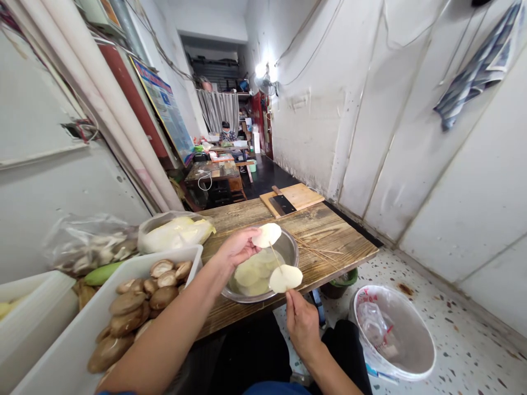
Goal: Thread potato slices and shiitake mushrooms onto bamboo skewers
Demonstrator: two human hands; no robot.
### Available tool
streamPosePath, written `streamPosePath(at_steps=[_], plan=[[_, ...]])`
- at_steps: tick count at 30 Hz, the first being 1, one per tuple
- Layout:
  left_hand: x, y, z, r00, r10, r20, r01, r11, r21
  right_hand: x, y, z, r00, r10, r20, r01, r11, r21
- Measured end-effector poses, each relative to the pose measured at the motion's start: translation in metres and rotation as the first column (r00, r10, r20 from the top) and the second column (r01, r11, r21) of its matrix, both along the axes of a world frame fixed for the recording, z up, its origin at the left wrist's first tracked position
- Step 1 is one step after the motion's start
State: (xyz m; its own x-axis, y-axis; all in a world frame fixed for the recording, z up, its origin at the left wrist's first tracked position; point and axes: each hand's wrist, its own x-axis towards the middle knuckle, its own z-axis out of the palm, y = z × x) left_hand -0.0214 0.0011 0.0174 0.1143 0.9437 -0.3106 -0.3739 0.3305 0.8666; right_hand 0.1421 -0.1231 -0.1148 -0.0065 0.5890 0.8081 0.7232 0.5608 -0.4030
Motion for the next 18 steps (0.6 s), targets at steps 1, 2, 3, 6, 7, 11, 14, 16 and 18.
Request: streamPosePath(at_steps=[1, 2, 3, 6, 7, 11, 14, 16, 18], plan=[[-0.001, 0.001, 0.001, 1.000, -0.008, 0.009, 0.008, 1.000, -0.005, 0.000, 0.001, 0.002, 1.000, -0.005, 0.002, 0.005, 1.000, -0.006], [-0.002, 0.001, 0.001, 1.000, -0.020, 0.020, 0.020, 1.000, -0.011, -0.001, 0.002, 0.003, 1.000, -0.011, 0.003, 0.011, 1.000, -0.010], [-0.002, 0.002, 0.002, 0.999, -0.034, 0.034, 0.034, 0.999, -0.012, -0.001, 0.003, 0.005, 1.000, -0.016, 0.004, 0.016, 1.000, -0.007], [-0.004, 0.001, 0.008, 0.995, -0.077, 0.056, 0.076, 0.997, 0.019, -0.002, 0.004, 0.008, 1.000, 0.003, -0.010, -0.003, 1.000, 0.004], [-0.005, 0.001, 0.011, 0.995, -0.093, 0.044, 0.091, 0.995, 0.038, -0.002, 0.004, 0.009, 0.999, 0.024, -0.025, -0.024, 1.000, -0.007], [-0.007, 0.001, 0.022, 0.984, -0.126, -0.124, 0.142, 0.982, 0.128, -0.001, -0.001, 0.019, 0.980, 0.144, -0.138, -0.173, 0.959, -0.223], [-0.005, 0.001, 0.024, 0.976, -0.079, -0.201, 0.116, 0.977, 0.178, 0.002, -0.004, 0.031, 0.955, 0.186, -0.231, -0.263, 0.893, -0.366], [-0.003, 0.001, 0.020, 0.988, -0.027, -0.151, 0.056, 0.980, 0.190, 0.004, -0.003, 0.038, 0.946, 0.183, -0.267, -0.280, 0.876, -0.392], [0.000, 0.001, 0.015, 0.997, 0.019, -0.079, -0.004, 0.981, 0.196, 0.004, -0.003, 0.041, 0.944, 0.189, -0.269, -0.285, 0.879, -0.382]])
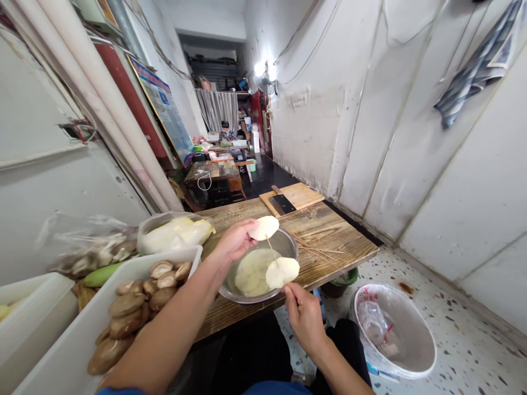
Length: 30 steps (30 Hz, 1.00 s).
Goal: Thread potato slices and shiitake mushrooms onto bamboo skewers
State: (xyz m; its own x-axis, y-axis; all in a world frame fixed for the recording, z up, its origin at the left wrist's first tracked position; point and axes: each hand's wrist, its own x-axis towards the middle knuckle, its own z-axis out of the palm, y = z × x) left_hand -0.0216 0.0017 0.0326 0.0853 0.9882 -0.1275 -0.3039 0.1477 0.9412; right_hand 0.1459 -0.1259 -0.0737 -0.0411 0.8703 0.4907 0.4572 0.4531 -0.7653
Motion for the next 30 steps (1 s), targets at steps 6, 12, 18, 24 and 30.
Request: streamPosePath(at_steps=[6, 12, 18, 24, 30], plan=[[-0.003, 0.002, -0.006, 0.995, -0.091, -0.040, 0.092, 0.996, 0.022, -0.004, -0.001, -0.008, 1.000, -0.026, 0.007, 0.026, 0.998, 0.061], [0.002, -0.001, -0.011, 0.970, -0.186, -0.157, 0.196, 0.979, 0.050, -0.004, 0.004, -0.001, 0.996, -0.087, 0.034, 0.086, 0.995, 0.043], [0.014, -0.011, -0.021, 0.949, -0.263, -0.175, 0.271, 0.962, 0.022, 0.001, 0.014, 0.008, 0.991, -0.127, 0.038, 0.125, 0.991, 0.050], [-0.003, 0.005, -0.027, 0.843, -0.036, -0.537, 0.101, 0.991, 0.092, 0.016, 0.026, 0.004, 0.967, -0.253, 0.018, 0.251, 0.966, 0.066], [0.009, -0.002, -0.035, 0.883, -0.255, -0.394, 0.311, 0.946, 0.086, 0.016, 0.030, -0.002, 0.974, -0.226, 0.030, 0.224, 0.973, 0.058]])
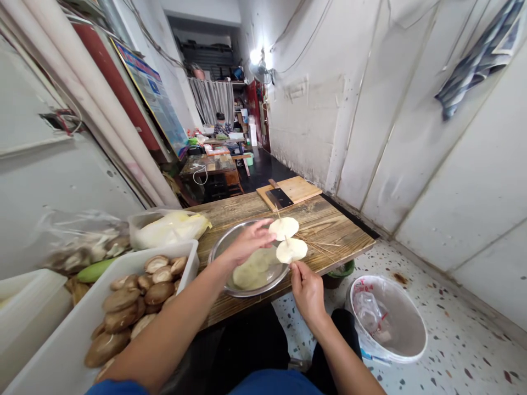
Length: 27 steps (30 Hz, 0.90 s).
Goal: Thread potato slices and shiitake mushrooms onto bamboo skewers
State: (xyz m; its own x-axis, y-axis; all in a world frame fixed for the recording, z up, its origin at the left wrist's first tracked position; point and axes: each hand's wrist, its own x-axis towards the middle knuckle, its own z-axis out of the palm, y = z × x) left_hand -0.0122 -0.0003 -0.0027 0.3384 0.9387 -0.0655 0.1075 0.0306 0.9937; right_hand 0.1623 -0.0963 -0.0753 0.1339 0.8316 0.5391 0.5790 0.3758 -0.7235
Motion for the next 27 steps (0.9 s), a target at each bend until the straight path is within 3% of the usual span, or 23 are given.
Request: streamPosePath(at_steps=[5, 10, 17, 23, 27], plan=[[0.021, -0.015, -0.006, 0.970, 0.077, 0.230, -0.095, 0.993, 0.068, -0.010, -0.004, 0.001, 0.998, 0.036, 0.053, -0.036, 0.999, -0.009], [0.024, -0.021, -0.006, 0.881, 0.054, 0.470, 0.016, 0.990, -0.143, -0.013, -0.005, 0.002, 0.992, 0.117, -0.035, -0.120, 0.989, -0.086], [0.023, -0.022, 0.000, 0.892, 0.032, 0.451, 0.031, 0.991, -0.133, -0.018, -0.006, 0.003, 0.887, 0.209, -0.412, -0.309, 0.931, -0.193], [0.020, -0.020, 0.010, 0.933, 0.148, 0.328, -0.118, 0.987, -0.109, -0.019, -0.009, 0.004, 0.878, 0.208, -0.431, -0.309, 0.934, -0.180], [0.017, -0.021, 0.009, 0.955, 0.158, 0.252, -0.124, 0.981, -0.146, -0.019, -0.011, 0.007, 0.900, 0.188, -0.394, -0.271, 0.948, -0.166]])
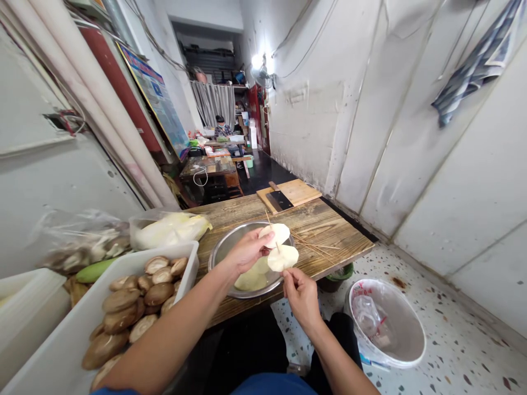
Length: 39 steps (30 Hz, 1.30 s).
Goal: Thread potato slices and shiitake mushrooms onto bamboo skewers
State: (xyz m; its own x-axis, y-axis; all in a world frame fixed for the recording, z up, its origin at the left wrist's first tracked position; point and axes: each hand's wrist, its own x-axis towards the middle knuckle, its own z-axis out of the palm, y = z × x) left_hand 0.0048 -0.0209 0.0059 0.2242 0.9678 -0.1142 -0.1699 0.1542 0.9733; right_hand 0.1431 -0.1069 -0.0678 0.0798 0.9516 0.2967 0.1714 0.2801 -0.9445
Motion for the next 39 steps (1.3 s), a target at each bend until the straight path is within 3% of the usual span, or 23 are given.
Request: streamPosePath(at_steps=[9, 13, 15, 17, 19, 21, 26, 32, 39], plan=[[-0.004, 0.006, 0.000, 0.998, -0.062, -0.019, 0.062, 0.998, 0.023, 0.003, 0.004, 0.000, 0.995, -0.042, 0.096, 0.035, 0.996, 0.077], [-0.008, 0.015, -0.002, 0.990, -0.140, 0.031, 0.141, 0.989, -0.038, 0.009, 0.013, 0.001, 0.989, -0.076, 0.128, 0.063, 0.993, 0.101], [-0.012, 0.022, -0.009, 0.984, -0.153, -0.089, 0.151, 0.988, -0.019, 0.013, 0.015, 0.003, 0.988, -0.096, 0.117, 0.086, 0.993, 0.086], [-0.018, 0.029, -0.021, 0.904, -0.131, -0.407, 0.170, 0.984, 0.061, 0.018, 0.014, 0.004, 0.989, -0.112, 0.093, 0.106, 0.992, 0.064], [-0.022, 0.037, -0.037, 0.739, -0.091, -0.668, 0.222, 0.968, 0.114, 0.021, 0.012, 0.004, 0.990, -0.116, 0.080, 0.111, 0.992, 0.057], [-0.024, 0.044, -0.051, 0.638, -0.092, -0.764, 0.257, 0.961, 0.099, 0.024, 0.010, 0.004, 0.992, -0.111, 0.067, 0.107, 0.993, 0.056], [-0.023, 0.055, -0.075, 0.547, -0.094, -0.832, 0.248, 0.967, 0.053, 0.028, 0.004, 0.003, 0.996, -0.085, 0.037, 0.084, 0.996, 0.042], [-0.028, 0.063, -0.088, 0.531, -0.098, -0.842, 0.230, 0.973, 0.032, 0.033, -0.001, -0.005, 0.997, -0.070, 0.028, 0.070, 0.998, -0.005], [-0.009, 0.062, -0.100, 0.618, -0.068, -0.783, 0.180, 0.982, 0.056, 0.031, -0.004, -0.010, 0.998, -0.063, -0.013, 0.062, 0.997, -0.041]])
